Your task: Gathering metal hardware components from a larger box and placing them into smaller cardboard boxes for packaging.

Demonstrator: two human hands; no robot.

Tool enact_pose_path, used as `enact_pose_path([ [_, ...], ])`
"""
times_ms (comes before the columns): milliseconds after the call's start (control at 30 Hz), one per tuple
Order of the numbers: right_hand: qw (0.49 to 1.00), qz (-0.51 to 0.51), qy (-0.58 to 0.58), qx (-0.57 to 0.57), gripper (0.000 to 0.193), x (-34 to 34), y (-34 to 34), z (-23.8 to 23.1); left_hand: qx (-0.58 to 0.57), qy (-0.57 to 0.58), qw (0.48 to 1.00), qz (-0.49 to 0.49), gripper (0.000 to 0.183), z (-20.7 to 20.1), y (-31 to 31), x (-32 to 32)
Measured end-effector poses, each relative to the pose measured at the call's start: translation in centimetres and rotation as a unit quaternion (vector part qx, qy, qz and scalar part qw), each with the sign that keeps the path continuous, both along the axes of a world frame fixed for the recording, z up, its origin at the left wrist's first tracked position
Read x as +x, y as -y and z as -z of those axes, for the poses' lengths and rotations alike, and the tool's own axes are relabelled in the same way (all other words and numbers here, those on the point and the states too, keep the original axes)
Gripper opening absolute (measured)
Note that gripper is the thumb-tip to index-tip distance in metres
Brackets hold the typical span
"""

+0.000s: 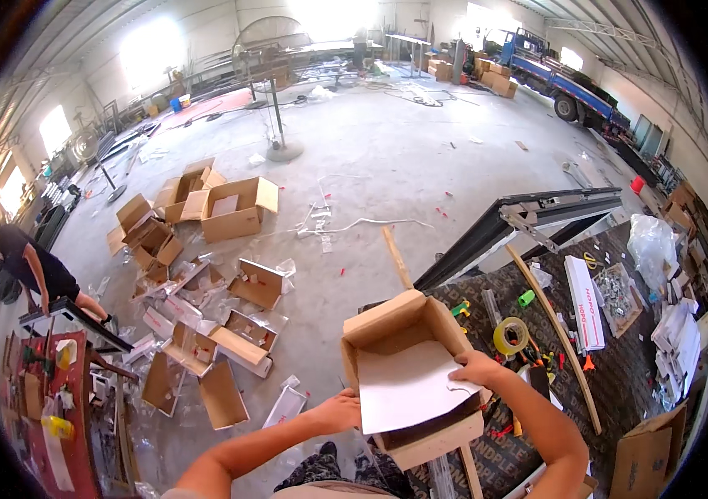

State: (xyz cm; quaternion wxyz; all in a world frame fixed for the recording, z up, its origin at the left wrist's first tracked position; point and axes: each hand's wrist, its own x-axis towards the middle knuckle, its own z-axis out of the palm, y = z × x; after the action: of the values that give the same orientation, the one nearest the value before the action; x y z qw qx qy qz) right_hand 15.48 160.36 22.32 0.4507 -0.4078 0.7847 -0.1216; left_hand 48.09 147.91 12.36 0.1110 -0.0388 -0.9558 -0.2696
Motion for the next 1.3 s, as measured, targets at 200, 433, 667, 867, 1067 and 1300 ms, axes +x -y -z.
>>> enact_pose_path([
  [200, 0.874, 0.347, 0.326, -0.095, 0.051, 3.0, -2.0, -1.5, -0.040, 0.140, 0.989, 0.015, 0.035, -2.8, 1.5, -0.8],
  [433, 0.689, 0.551, 0.385, -0.271, 0.036, 8.8, -3.5, 1.6, -0.025, -0.001, 1.000, -0.007, 0.015, -3.0, 1.4, -2.6],
  [667, 0.769, 0.510, 0.246, -0.296, 0.042, 9.6, -4.6, 4.2, -0.003, 0.061, 0.998, 0.026, 0.018, -3.6, 1.4, -2.9],
  [867, 0.744, 0.533, 0.311, -0.256, 0.043, 7.5, -4.2, 0.3, -0.005, 0.039, 0.999, 0.032, 0.016, -3.5, 1.5, -3.9],
  [1067, 0.827, 0.461, 0.212, -0.242, 0.045, 5.5, -3.6, 3.2, -0.001, 0.035, 0.998, 0.051, 0.015, -3.8, 2.4, -4.5],
  [1300, 0.851, 0.486, 0.085, -0.181, 0.039, 6.4, 0.9, 4.8, 0.013, 0.004, 0.998, 0.056, 0.012, -2.9, 2.5, -4.0],
])
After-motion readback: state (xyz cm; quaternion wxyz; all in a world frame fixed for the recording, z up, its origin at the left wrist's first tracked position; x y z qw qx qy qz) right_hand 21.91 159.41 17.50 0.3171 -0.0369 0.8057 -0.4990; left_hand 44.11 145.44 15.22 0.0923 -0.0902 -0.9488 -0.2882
